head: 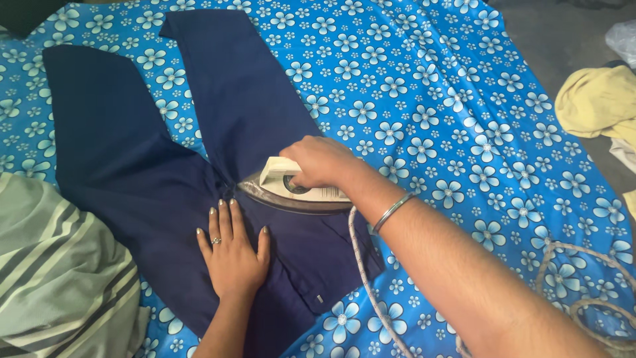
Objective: The person unfolds a pair of dark blue trousers on a floral-patterned tablecloth and irons them with a handheld electric iron. They smooth the fabric with one hand while moving the iron back and forth over the legs and crotch area.
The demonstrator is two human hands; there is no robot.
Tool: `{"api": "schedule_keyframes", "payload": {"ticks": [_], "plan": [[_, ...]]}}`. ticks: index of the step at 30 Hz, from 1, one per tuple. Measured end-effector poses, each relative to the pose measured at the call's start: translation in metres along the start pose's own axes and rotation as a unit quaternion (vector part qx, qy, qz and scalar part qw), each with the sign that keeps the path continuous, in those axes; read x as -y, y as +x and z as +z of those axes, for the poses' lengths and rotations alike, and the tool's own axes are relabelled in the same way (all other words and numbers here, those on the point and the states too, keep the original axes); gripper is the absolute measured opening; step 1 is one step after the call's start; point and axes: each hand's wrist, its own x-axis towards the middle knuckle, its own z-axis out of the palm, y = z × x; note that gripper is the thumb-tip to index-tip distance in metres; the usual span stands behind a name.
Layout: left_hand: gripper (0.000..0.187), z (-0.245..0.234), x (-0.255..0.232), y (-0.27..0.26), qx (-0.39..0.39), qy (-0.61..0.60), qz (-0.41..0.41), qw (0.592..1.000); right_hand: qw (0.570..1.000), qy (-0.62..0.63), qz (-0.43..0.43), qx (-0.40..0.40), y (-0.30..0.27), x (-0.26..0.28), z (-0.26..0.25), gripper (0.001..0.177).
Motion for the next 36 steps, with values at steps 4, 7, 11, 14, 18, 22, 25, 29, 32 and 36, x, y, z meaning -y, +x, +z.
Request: {"api": "schedule_keyframes", "payload": {"ticks": [4, 7, 11, 14, 18, 22, 25, 29, 32, 36], "plan": [[0.079, -0.001, 0.000, 0.000, 0.000, -0.003, 0.002, 1.000, 1.000, -0.006, -0.005, 0.005, -0.002, -0.001, 0.001, 0.035], [0.079, -0.001, 0.000, 0.000, 0.001, -0.007, -0.001, 1.000, 0.999, -0.034, 0.034, -0.024, -0.002, 0.000, 0.007, 0.030], [0.079, -0.002, -0.001, -0.001, 0.002, -0.002, 0.000, 1.000, 0.989, -0.022, 0.130, -0.061, 0.014, 0.005, 0.012, 0.028], [0.079, 0.000, -0.001, 0.000, 0.005, -0.004, -0.003, 1.000, 0.981, -0.003, 0.183, -0.065, 0.022, 0.006, 0.012, 0.027], [0.079, -0.001, -0.001, 0.000, 0.008, -0.003, -0.004, 1.000, 0.986, 0.011, 0.156, -0.061, 0.024, 0.004, 0.006, 0.026], [0.079, -0.002, 0.000, 0.000, 0.001, -0.009, -0.001, 1.000, 0.996, 0.019, 0.084, -0.013, 0.012, 0.007, 0.001, 0.032], [0.079, -0.001, 0.000, -0.001, -0.002, -0.015, 0.001, 1.000, 0.997, 0.019, 0.073, 0.009, 0.005, 0.008, -0.002, 0.032], [0.080, -0.002, -0.001, 0.000, -0.003, -0.013, -0.002, 1.000, 0.991, -0.001, 0.126, -0.033, 0.009, 0.016, 0.002, 0.028], [0.080, -0.003, -0.001, 0.000, -0.001, -0.016, -0.002, 1.000, 0.983, 0.008, 0.176, -0.051, 0.017, 0.016, 0.004, 0.028], [0.079, -0.003, -0.001, 0.001, -0.003, -0.018, -0.004, 1.000, 0.978, -0.002, 0.196, -0.075, 0.030, 0.009, 0.008, 0.030]]}}
